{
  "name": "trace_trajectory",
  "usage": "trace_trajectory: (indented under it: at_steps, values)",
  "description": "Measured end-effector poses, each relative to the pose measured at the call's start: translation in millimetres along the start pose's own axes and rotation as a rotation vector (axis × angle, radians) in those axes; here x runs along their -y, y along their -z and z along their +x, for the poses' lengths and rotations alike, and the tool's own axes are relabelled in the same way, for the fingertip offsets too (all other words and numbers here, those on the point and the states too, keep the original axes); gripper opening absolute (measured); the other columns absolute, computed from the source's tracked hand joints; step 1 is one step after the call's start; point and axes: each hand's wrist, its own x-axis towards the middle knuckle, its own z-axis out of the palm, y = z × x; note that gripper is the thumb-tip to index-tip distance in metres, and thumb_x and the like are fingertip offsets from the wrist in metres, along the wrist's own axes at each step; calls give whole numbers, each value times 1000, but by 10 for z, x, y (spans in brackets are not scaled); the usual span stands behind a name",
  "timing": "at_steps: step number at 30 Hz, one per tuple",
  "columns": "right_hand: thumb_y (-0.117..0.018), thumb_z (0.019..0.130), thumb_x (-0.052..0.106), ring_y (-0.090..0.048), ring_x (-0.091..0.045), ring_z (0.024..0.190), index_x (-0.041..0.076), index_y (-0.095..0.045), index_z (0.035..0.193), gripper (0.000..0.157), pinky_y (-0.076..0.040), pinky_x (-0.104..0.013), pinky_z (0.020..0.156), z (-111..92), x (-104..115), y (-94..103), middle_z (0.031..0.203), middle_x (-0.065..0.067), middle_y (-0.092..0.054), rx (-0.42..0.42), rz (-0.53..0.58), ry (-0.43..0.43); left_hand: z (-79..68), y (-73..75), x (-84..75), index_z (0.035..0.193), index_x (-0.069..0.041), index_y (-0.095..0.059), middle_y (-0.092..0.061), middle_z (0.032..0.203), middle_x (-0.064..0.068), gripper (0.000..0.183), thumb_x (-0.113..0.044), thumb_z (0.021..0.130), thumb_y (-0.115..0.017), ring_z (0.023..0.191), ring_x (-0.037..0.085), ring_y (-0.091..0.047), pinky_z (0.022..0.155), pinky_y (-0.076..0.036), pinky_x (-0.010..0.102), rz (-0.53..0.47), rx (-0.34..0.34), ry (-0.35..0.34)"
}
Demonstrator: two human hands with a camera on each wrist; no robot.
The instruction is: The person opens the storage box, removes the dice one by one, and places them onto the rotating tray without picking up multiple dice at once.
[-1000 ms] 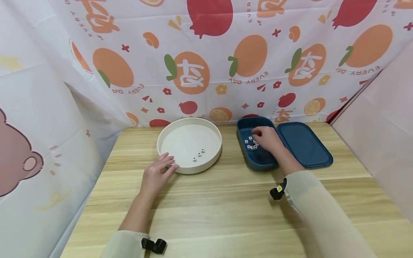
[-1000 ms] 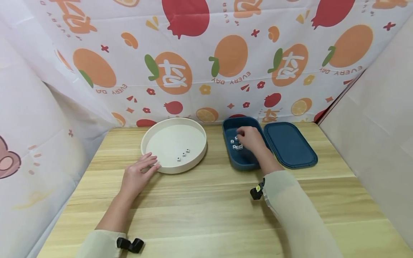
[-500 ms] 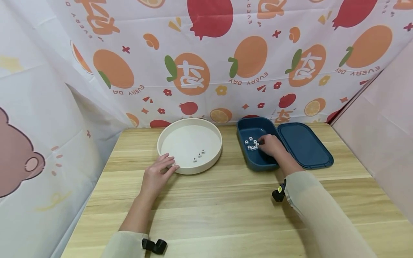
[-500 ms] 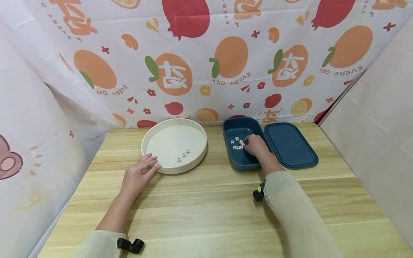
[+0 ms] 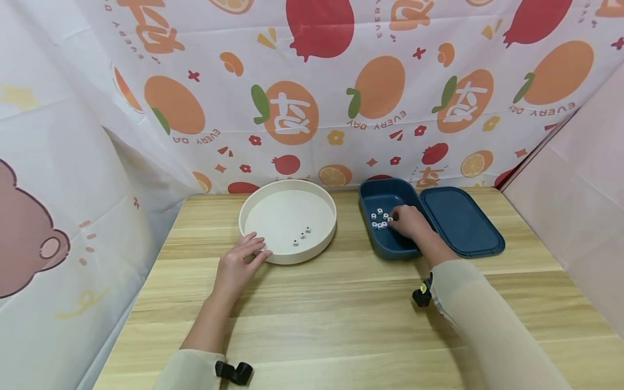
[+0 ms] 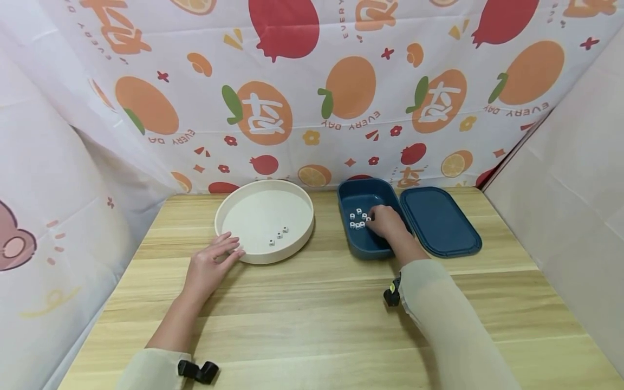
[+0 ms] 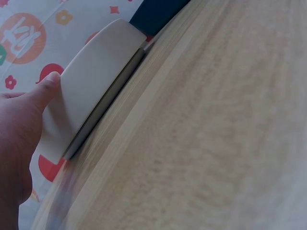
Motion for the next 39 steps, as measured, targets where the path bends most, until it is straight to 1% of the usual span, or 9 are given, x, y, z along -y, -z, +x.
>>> trace_trajectory:
  at_steps: [3,7,13,16,19,26,30,35,39]
  values:
    - [-64,93,24,-61,-26,85,5,-69,108,24,-55,-41,78,-18,-10,7,104,-14,-68,-31,14,8,-11,1,-3,100,-4,-78,-75,109,9,27,-17,77,-85,121,27,-62,110,-42,37,-1,5,5]
    - [-62,92,22,-61,-27,85,4,-67,107,23,-56,-44,79,-49,3,31,103,-15,-68,-105,42,44,-18,8,-6,100,-4,-78,-75,109,9,28,-17,77,-85,122,26,-62,110,-42,36,-5,6,6]
    - [-62,93,19,-59,-28,85,5,-67,112,24,-57,-44,79,-80,107,81,102,-15,-68,-223,119,81,-10,15,-6,100,-3,-78,-75,108,9,28,-16,77,-85,121,27,-63,108,-44,38,-5,8,-9]
    - [-62,95,18,-58,-27,88,5,-68,116,26,-58,-43,81,-91,226,102,105,-14,-68,-261,175,114,-9,21,-9,99,-3,-78,-75,108,9,28,-16,77,-85,121,27,-63,108,-44,39,-8,10,-8]
    - [-63,96,20,-59,-26,88,7,-69,119,27,-59,-42,81,-108,399,110,106,-12,-69,-275,206,161,-9,22,-5,99,-2,-78,-75,108,10,27,-16,77,-85,121,27,-63,108,-44,39,-12,7,-8]
    - [-70,92,22,-65,-19,83,9,-73,112,24,-60,-37,75,-92,880,23,94,-6,-73,-330,196,303,-14,29,7,99,-3,-78,-75,108,9,27,-17,77,-85,120,26,-63,109,-45,41,-6,-3,-20]
    - [-70,91,20,-66,-18,82,8,-74,107,20,-60,-34,75,-63,1155,-76,92,-5,-74,-314,196,365,-7,41,6,98,-3,-78,-75,108,9,26,-16,77,-85,120,26,-64,108,-46,41,-6,-7,-28]
    - [-69,92,18,-65,-15,82,7,-74,110,22,-60,-30,76,-47,1521,-228,92,-4,-74,-208,204,406,2,48,-2,98,-3,-78,-75,107,9,26,-17,76,-85,119,26,-64,107,-46,40,-8,-9,-37]
    - [-68,92,18,-62,-13,82,10,-74,110,21,-59,-25,78,-34,1778,-372,93,-1,-73,-145,147,417,-2,40,-10,98,-2,-78,-75,107,10,27,-16,76,-85,119,27,-64,108,-46,40,-15,-8,-35]
